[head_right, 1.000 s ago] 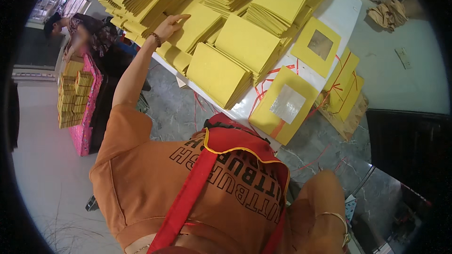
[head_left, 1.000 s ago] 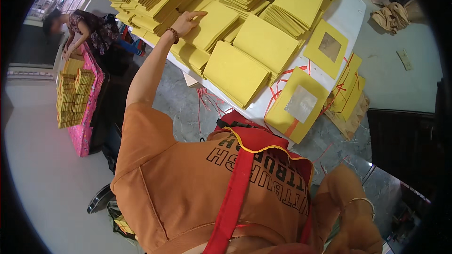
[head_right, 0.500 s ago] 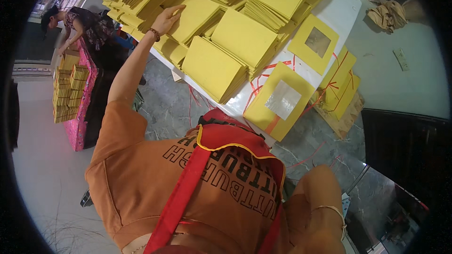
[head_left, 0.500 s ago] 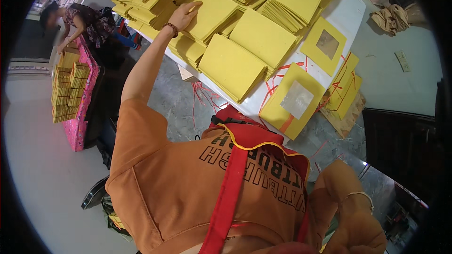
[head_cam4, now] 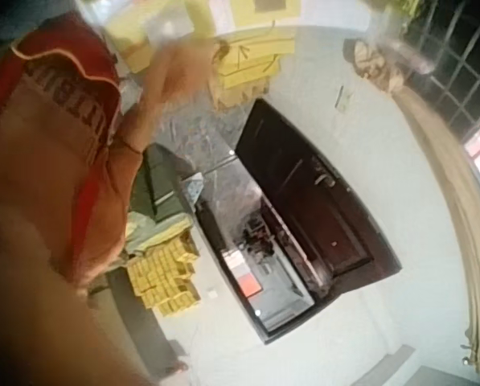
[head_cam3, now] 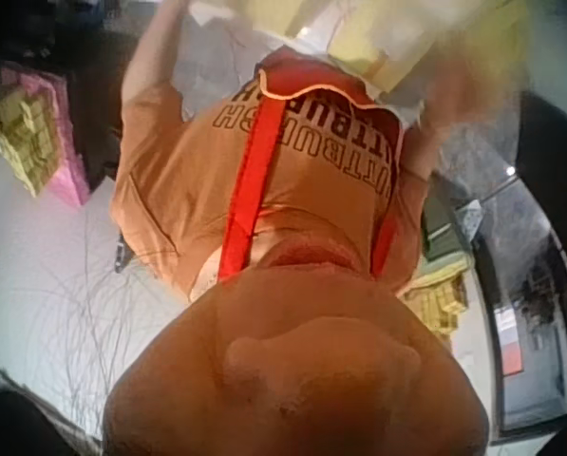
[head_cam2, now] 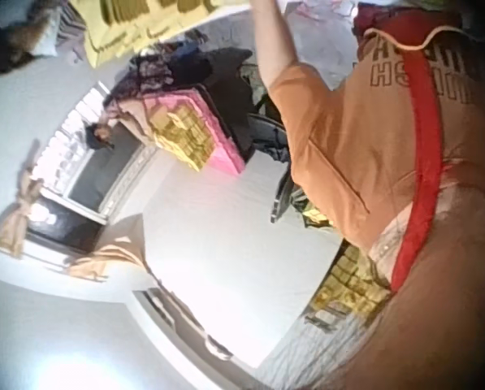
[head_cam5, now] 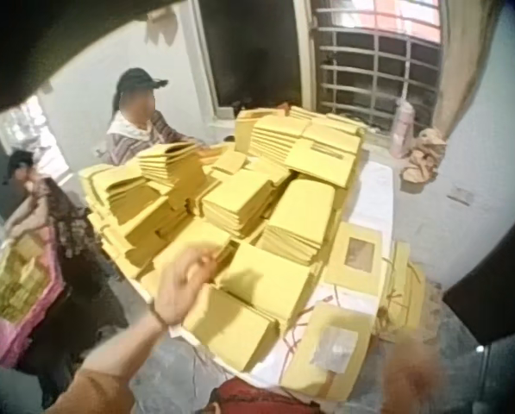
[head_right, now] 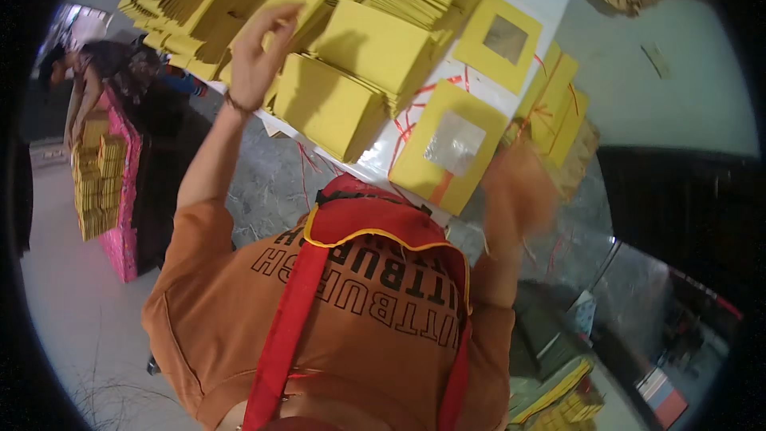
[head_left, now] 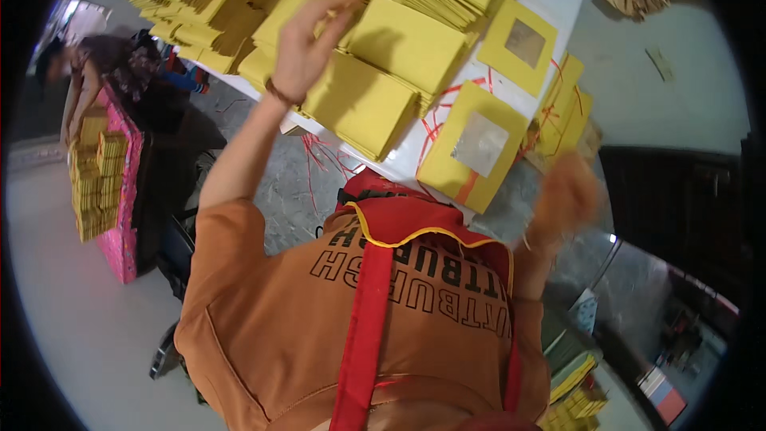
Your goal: Folding and arranging yellow ritual papers with silver foil centers.
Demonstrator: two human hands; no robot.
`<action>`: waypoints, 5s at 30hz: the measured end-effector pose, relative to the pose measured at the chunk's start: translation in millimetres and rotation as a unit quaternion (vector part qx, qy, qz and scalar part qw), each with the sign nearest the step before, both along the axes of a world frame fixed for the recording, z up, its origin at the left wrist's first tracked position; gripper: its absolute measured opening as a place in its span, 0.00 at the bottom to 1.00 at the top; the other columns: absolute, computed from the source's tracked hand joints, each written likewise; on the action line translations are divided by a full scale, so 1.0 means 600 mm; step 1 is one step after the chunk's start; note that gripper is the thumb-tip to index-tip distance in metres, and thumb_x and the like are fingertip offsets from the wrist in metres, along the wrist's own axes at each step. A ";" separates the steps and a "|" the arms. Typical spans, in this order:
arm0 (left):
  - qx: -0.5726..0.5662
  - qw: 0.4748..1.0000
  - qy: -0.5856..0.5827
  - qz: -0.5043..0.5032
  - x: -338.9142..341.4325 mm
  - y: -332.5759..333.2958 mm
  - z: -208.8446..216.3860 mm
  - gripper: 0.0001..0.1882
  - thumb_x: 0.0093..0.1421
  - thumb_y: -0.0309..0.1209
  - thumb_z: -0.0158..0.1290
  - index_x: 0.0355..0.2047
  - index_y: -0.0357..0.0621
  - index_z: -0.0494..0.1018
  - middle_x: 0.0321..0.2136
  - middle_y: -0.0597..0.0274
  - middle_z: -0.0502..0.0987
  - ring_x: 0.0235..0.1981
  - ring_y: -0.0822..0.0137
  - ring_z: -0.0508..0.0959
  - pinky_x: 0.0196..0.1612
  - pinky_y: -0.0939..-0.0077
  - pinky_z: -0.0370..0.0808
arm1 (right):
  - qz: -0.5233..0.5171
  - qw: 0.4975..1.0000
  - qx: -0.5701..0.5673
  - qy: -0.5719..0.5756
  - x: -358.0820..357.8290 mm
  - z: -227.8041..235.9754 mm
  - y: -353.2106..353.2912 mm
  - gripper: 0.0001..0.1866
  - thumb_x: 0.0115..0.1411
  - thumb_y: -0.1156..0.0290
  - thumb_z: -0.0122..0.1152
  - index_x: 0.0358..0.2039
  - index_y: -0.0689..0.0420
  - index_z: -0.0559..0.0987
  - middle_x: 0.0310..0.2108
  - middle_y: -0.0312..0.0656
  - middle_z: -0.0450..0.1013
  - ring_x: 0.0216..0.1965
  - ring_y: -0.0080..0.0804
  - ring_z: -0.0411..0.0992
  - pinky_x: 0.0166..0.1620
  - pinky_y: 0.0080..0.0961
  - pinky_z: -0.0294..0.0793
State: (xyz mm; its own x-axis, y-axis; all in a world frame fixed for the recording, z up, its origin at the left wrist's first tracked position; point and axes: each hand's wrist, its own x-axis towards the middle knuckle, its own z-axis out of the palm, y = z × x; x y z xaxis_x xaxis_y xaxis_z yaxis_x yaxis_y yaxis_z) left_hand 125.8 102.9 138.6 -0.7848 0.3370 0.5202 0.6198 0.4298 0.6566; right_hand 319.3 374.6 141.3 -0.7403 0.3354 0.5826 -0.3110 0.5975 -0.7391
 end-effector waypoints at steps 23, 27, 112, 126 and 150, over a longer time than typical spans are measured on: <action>-0.122 0.910 -0.045 -0.393 0.198 0.170 -0.282 0.06 0.50 0.31 0.52 0.28 0.43 0.71 0.27 0.63 0.71 0.33 0.63 0.70 0.36 0.72 0.68 | 0.084 0.911 -0.331 -0.231 0.039 -0.315 0.086 0.14 0.61 0.66 0.46 0.39 0.64 0.74 0.33 0.38 0.73 0.35 0.21 0.69 0.41 0.18 0.67; -0.073 0.909 -0.109 -0.395 0.190 0.178 -0.285 0.06 0.53 0.29 0.50 0.26 0.39 0.72 0.25 0.59 0.72 0.31 0.59 0.71 0.34 0.70 0.70 | 0.089 0.900 -0.339 -0.261 0.052 -0.323 0.075 0.16 0.62 0.65 0.43 0.40 0.64 0.73 0.32 0.39 0.73 0.36 0.22 0.69 0.42 0.18 0.66; -0.045 0.914 -0.402 -0.024 0.175 0.202 -0.295 0.19 0.52 0.33 0.50 0.42 0.38 0.62 0.26 0.48 0.73 0.28 0.52 0.74 0.30 0.63 0.69 | -0.079 0.924 -0.196 -0.320 0.042 -0.333 0.038 0.25 0.51 0.76 0.56 0.50 0.63 0.64 0.42 0.46 0.70 0.41 0.28 0.69 0.44 0.19 0.66; -0.268 0.944 0.051 -0.187 0.196 0.243 -0.294 0.25 0.54 0.43 0.47 0.52 0.50 0.62 0.53 0.50 0.58 0.54 0.49 0.56 0.53 0.55 0.54 | -0.116 0.919 -0.204 -0.317 0.041 -0.309 0.026 0.24 0.49 0.74 0.58 0.48 0.62 0.67 0.40 0.45 0.72 0.39 0.26 0.70 0.41 0.18 0.68; -0.403 0.855 0.207 -0.253 0.209 0.250 -0.301 0.27 0.47 0.35 0.50 0.47 0.35 0.63 0.46 0.44 0.65 0.47 0.51 0.65 0.46 0.61 0.65 | -0.077 0.915 0.188 -0.349 0.043 -0.337 0.012 0.22 0.59 0.59 0.40 0.51 0.54 0.66 0.56 0.38 0.56 0.58 0.39 0.51 0.52 0.64 0.41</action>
State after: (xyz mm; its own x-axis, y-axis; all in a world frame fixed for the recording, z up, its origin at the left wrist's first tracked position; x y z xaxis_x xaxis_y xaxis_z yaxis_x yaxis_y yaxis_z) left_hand 251.0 252.7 -41.8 -0.2374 0.9587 0.1566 0.9678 0.2472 -0.0464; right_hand 345.2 381.8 -60.9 -0.9366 0.3407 0.0823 0.2678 0.8472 -0.4589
